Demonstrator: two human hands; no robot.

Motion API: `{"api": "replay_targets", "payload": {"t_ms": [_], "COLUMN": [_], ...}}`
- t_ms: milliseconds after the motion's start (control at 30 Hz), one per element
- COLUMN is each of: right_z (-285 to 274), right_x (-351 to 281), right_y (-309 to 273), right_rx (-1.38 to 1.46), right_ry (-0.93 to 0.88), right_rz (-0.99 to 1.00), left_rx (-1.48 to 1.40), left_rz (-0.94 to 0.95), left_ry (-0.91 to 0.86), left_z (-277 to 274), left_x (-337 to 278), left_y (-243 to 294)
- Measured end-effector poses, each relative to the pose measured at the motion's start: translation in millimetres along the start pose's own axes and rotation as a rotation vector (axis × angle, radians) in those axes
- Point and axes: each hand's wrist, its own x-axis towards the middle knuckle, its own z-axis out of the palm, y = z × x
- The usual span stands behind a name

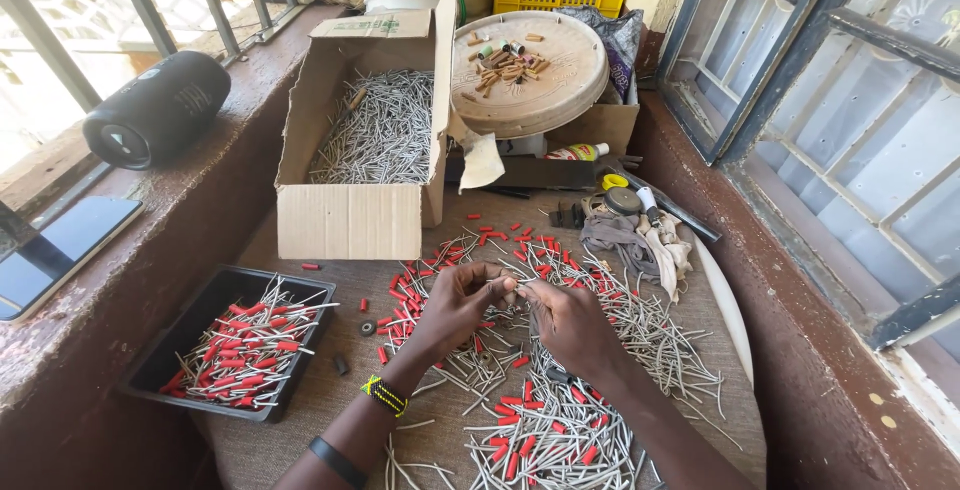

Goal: Assembling manual rivets by sliding red plastic sleeves onto metal nails one by one.

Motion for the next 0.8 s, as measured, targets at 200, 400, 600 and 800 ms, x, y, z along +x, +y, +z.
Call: {"api": "replay_targets", "payload": {"t_ms": [200,400,600,800], "right_z": [-26.0,-29.8,-37.9,-37.6], "right_x": [-0.8,-4.3,-3.7,-1.9], "right_y": [-15.0,9.5,-15.9,-18.4], "right_rx": [0.142,0.168,0.105,0.128], "right_ry": [0.049,0.148,0.066,0.022], "right_rz": [0.067,0.101,0.117,0.159], "left_rx": [0.13,0.508,1.084,1.367], "left_rz": [0.078,0.292,0.161,0.11], "left_ry": [0.078,0.266,0.477,0.588], "left_z": [-13.2,-50.9,-131.1,-181.5], "left_x": [4.9,-28.0,-103.0,-158.2], "left_y": [6.5,55.7,78.6,70.4]}}
